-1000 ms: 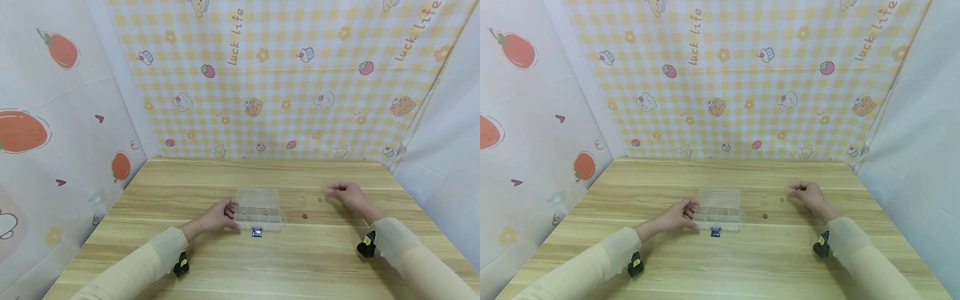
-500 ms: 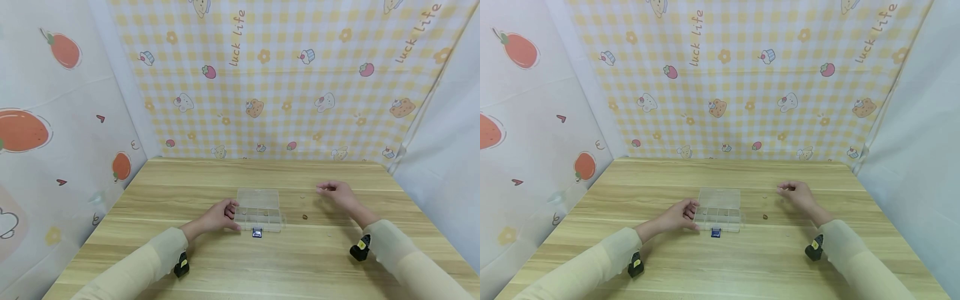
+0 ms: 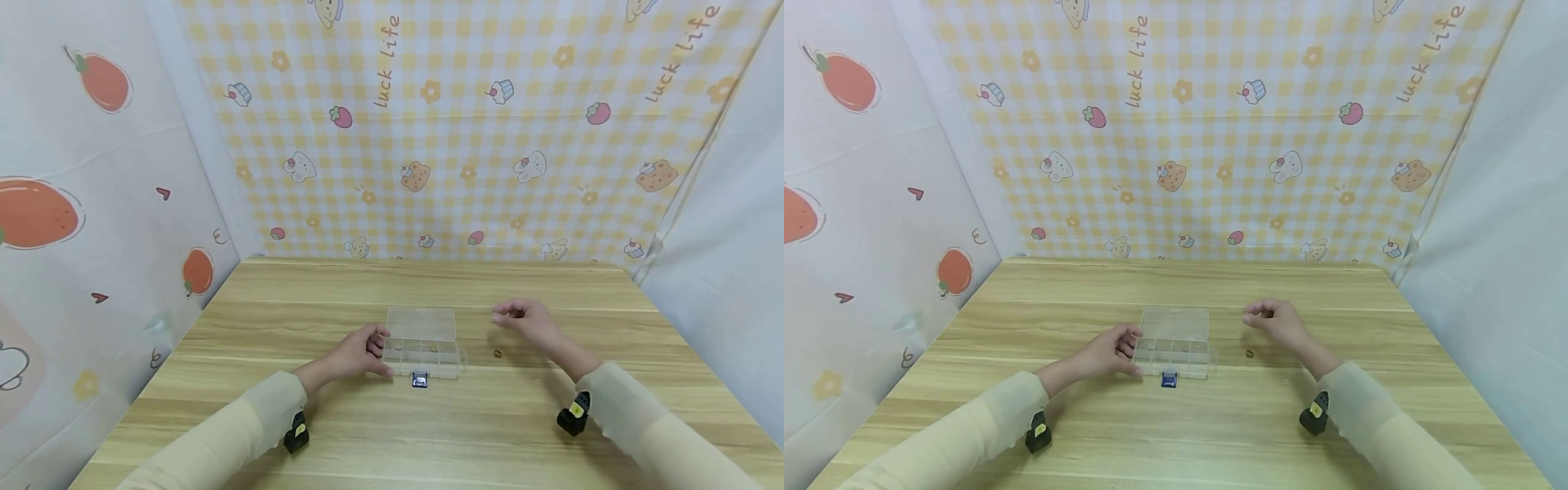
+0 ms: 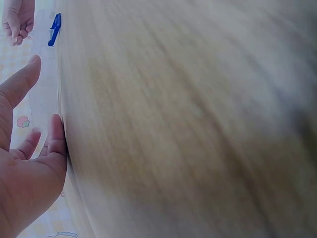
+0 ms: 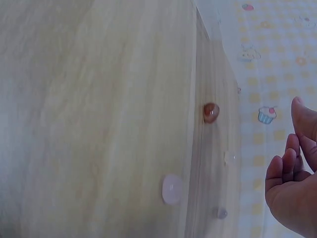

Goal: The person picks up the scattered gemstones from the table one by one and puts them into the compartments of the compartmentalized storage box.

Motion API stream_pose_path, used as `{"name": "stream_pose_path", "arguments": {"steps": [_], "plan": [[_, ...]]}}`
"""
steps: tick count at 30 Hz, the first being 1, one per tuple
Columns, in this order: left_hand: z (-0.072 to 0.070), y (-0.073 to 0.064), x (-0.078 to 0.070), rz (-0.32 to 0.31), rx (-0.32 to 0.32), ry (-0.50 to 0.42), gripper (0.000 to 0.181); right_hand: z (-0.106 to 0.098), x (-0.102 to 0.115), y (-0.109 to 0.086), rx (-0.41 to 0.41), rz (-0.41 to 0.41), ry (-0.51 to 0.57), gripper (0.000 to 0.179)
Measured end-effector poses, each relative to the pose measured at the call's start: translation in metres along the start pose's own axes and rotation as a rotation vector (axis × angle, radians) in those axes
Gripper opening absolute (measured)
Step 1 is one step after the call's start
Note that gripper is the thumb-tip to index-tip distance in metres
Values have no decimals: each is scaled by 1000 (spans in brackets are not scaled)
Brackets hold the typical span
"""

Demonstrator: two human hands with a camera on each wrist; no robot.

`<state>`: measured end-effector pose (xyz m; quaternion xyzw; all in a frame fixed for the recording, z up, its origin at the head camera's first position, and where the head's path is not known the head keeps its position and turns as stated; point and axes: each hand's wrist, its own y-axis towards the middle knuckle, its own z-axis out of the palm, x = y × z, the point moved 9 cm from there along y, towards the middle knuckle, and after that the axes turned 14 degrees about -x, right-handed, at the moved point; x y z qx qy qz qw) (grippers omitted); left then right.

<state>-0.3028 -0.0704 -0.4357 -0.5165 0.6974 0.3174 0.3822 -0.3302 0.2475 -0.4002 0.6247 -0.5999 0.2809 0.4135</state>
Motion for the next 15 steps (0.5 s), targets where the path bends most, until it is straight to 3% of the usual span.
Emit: {"name": "stream_pose_path", "arguments": {"steps": [15], "plan": [[0, -1, -1, 4, -9, 2, 69, 40, 20, -16, 65, -21, 66, 23]]}}
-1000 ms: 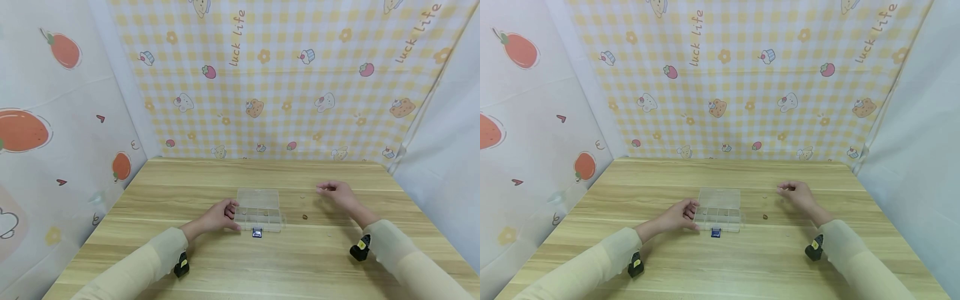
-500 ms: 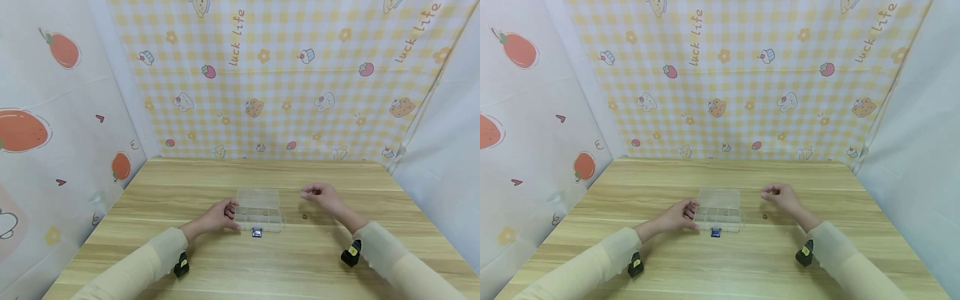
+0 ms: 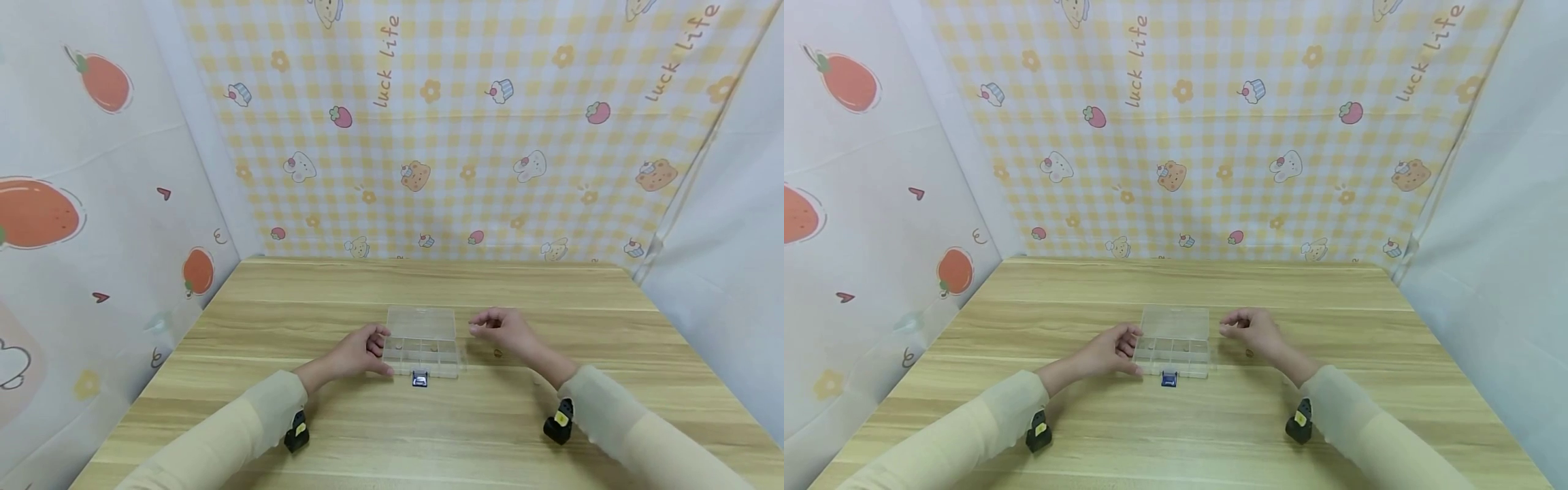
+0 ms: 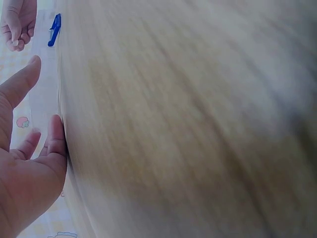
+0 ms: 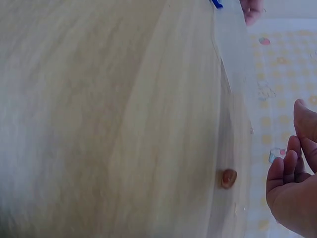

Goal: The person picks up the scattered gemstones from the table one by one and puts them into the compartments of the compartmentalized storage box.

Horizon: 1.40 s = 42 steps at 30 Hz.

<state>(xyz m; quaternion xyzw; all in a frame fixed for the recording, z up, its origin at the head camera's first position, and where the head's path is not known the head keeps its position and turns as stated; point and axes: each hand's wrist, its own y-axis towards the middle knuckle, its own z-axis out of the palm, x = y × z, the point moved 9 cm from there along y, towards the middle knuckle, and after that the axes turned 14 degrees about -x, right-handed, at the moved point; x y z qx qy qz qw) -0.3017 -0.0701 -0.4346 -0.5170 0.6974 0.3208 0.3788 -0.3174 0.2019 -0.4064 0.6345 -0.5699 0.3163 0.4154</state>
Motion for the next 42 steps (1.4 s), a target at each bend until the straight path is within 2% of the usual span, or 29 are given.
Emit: {"name": "stream_pose_path", "arguments": {"steps": [4, 8, 17, 21, 42], "plan": [[0, 1, 0, 0, -1, 1, 68, 12, 2, -4, 14, -1, 6, 20], [0, 1, 1, -1, 3, -1, 68, 22, 6, -6, 36, -46, 25, 16], [0, 1, 0, -4, 0, -2, 69, 36, 13, -13, 69, -87, 51, 14], [-1, 0, 0, -1, 0, -2, 69, 42, 9, -13, 77, -71, 31, 13], [-1, 0, 1, 6, 2, -14, 69, 49, 5, -12, 76, -56, -33, 12]]}}
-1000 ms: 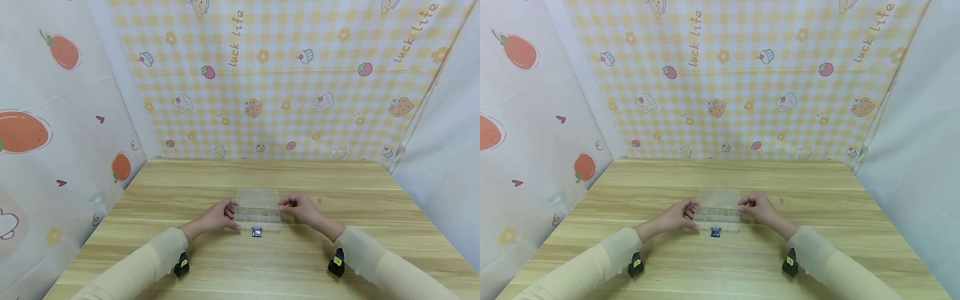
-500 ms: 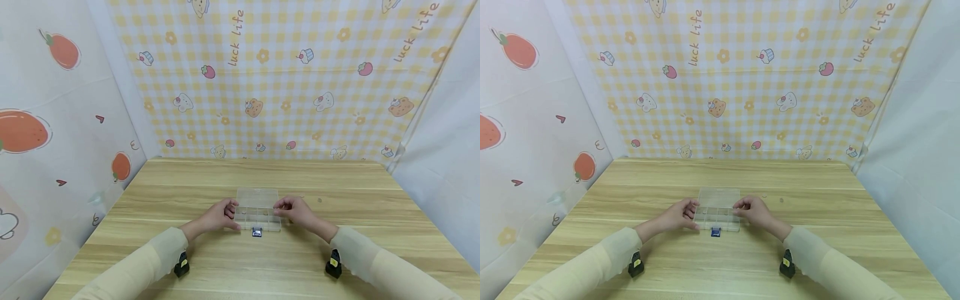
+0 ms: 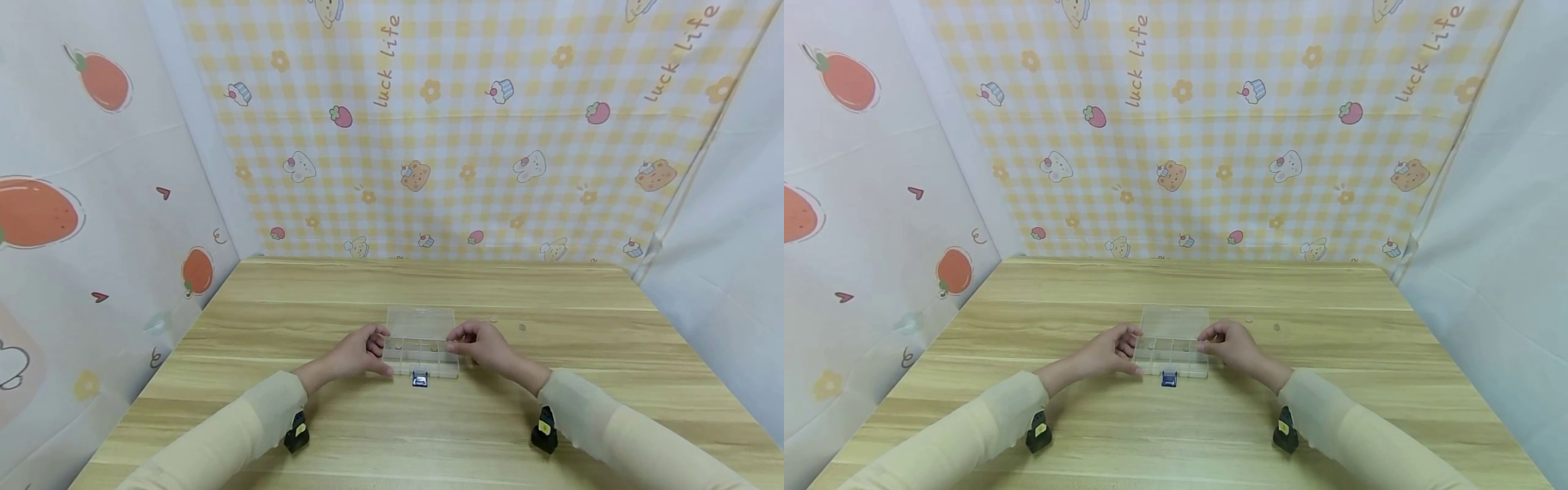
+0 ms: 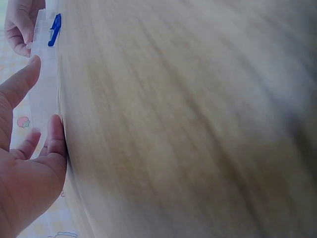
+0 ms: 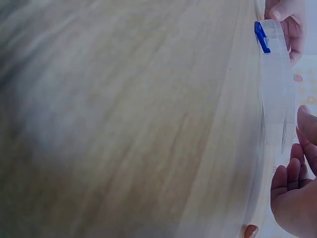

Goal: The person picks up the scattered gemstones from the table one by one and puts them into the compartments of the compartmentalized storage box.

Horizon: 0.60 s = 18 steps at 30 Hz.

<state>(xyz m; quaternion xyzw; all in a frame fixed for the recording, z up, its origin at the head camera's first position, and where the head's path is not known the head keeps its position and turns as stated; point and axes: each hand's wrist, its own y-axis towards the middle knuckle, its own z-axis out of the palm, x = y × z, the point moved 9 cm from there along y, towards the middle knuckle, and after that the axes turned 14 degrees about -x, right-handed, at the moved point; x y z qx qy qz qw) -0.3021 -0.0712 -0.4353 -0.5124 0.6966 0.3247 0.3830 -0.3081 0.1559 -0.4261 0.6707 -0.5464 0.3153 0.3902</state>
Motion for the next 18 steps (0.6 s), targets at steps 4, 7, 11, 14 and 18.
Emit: {"name": "stream_pose_path", "arguments": {"steps": [4, 7, 11, 14, 18], "plan": [[0, 0, 0, 2, 0, -2, 69, -1, 0, 0, -5, 1, -9, 13], [0, 0, 0, 2, -1, 0, 69, -1, -1, 1, -7, 6, -13, 12], [0, 0, 0, -1, 0, -2, 68, -2, 0, 0, -7, 15, -14, 11], [0, 0, -1, -3, 1, -6, 69, -2, 0, 0, -7, 19, -16, 11], [0, 0, -1, -3, 0, -6, 69, -1, 0, 1, -5, 12, -22, 11]]}}
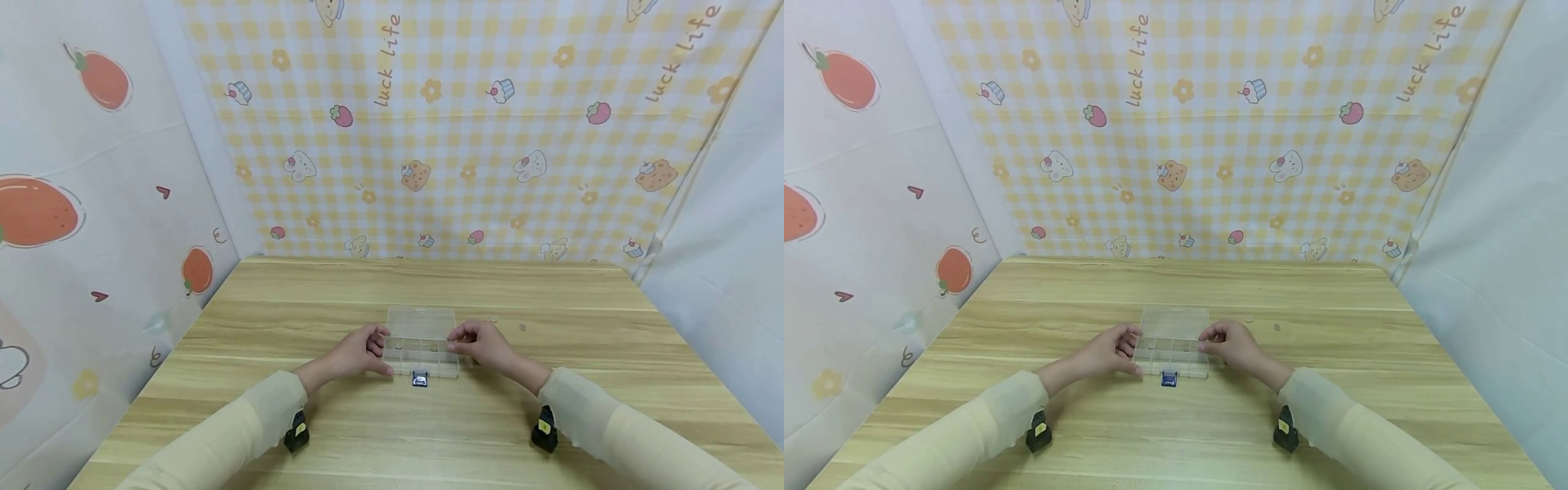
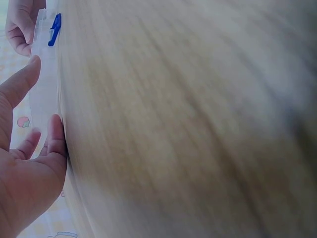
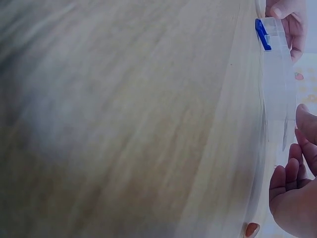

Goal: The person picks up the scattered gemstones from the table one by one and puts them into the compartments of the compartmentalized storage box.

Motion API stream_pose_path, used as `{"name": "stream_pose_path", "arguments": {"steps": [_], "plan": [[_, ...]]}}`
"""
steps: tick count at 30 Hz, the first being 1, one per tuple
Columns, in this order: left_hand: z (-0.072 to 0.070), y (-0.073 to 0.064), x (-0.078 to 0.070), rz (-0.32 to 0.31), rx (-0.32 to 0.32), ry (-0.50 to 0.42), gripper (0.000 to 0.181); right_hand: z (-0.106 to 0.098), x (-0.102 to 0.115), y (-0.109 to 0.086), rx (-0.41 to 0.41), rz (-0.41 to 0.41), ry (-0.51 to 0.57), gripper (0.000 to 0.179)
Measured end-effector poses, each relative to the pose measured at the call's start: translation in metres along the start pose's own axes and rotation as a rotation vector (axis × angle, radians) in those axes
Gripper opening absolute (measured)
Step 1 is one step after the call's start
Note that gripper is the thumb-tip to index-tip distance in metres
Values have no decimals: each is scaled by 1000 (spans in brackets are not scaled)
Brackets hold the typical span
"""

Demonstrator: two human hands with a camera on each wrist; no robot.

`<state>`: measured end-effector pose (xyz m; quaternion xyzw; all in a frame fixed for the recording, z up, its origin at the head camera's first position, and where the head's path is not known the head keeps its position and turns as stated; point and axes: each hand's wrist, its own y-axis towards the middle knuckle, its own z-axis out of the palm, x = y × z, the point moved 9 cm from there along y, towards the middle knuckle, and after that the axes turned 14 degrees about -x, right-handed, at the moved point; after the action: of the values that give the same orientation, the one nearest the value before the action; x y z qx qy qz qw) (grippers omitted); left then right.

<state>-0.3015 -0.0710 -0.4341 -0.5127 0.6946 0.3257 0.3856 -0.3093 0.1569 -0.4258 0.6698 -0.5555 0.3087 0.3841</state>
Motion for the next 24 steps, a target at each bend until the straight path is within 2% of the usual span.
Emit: {"name": "stream_pose_path", "arguments": {"steps": [13, 24], "plan": [[0, 1, 2, -2, -3, 3, 68, -4, 0, 1, -1, -5, -24, 11], [0, 2, 3, -2, 5, -8, 68, -23, -2, 0, -40, -12, -29, 14]]}}
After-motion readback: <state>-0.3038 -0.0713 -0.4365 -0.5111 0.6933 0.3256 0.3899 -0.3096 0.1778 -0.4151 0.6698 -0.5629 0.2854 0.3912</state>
